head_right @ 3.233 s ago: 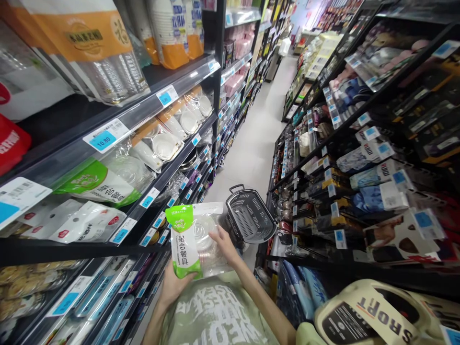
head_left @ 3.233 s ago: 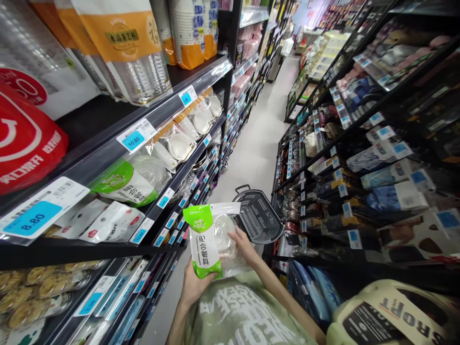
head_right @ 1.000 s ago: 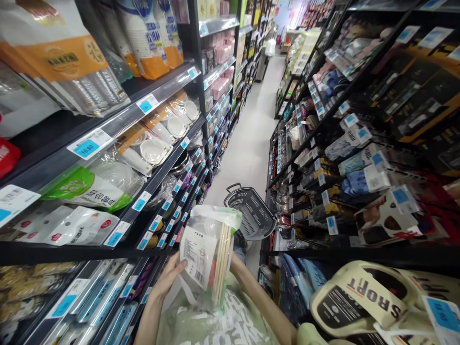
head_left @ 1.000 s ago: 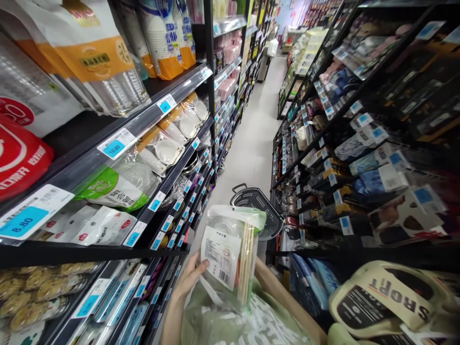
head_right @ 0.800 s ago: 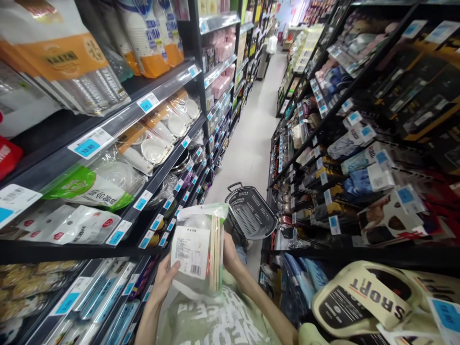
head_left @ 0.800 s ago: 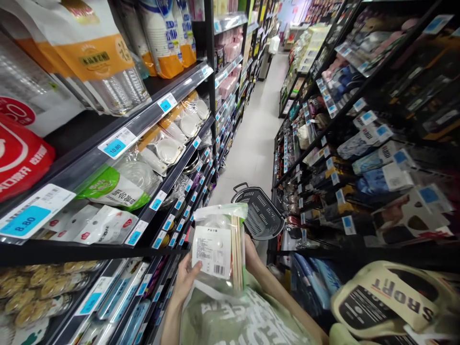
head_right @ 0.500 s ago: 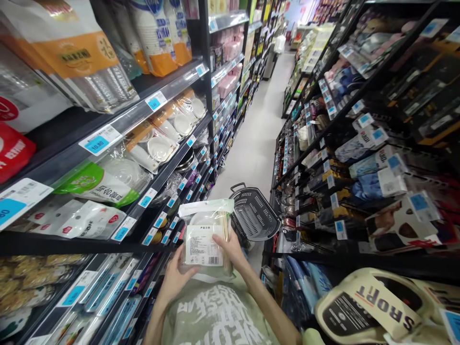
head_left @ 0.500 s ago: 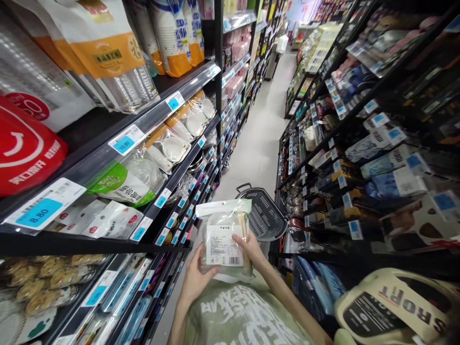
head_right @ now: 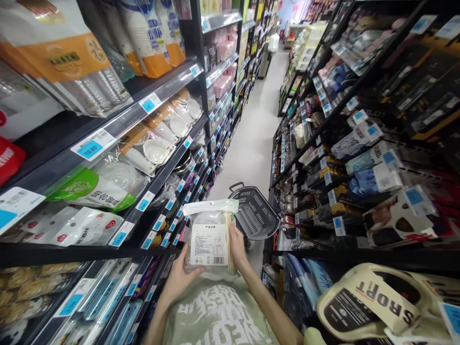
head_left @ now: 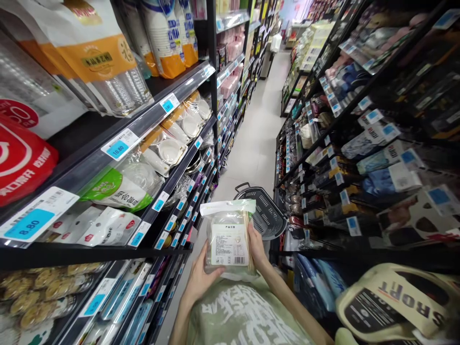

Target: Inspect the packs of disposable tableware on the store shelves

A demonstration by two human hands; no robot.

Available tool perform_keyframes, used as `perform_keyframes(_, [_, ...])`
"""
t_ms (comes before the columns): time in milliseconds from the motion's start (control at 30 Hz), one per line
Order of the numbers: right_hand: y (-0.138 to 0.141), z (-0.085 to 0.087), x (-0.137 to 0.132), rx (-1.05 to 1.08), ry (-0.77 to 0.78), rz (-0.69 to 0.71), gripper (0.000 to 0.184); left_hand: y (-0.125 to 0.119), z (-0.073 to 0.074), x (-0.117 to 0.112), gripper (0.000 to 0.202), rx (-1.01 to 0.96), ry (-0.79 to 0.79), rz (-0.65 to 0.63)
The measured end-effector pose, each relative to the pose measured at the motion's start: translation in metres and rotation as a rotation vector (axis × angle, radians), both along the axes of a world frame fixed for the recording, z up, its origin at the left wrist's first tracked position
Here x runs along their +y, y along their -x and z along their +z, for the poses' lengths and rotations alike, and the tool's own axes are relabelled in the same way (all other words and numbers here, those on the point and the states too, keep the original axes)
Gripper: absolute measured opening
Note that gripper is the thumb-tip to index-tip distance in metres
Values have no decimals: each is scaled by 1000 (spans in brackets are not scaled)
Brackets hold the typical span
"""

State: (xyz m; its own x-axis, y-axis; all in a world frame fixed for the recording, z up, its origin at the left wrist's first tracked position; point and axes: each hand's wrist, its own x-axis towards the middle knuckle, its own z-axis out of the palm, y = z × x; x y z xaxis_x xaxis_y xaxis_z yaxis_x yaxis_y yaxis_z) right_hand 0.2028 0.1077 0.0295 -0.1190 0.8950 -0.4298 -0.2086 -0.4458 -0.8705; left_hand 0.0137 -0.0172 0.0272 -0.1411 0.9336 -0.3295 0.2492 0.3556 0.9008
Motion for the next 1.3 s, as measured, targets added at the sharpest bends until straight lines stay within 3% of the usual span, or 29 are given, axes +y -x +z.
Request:
perform_keyframes(367, [6, -16, 3, -29, -24, 5, 52, 6, -4, 0, 97, 20, 35, 19])
perform_keyframes(767, [14, -18, 4, 19, 17, 6, 48, 12, -15, -9, 99, 66, 53, 27])
perform_keyframes(1300, [13, -17, 3, 20, 34, -22, 49, 7, -9, -7, 102, 3, 26, 28])
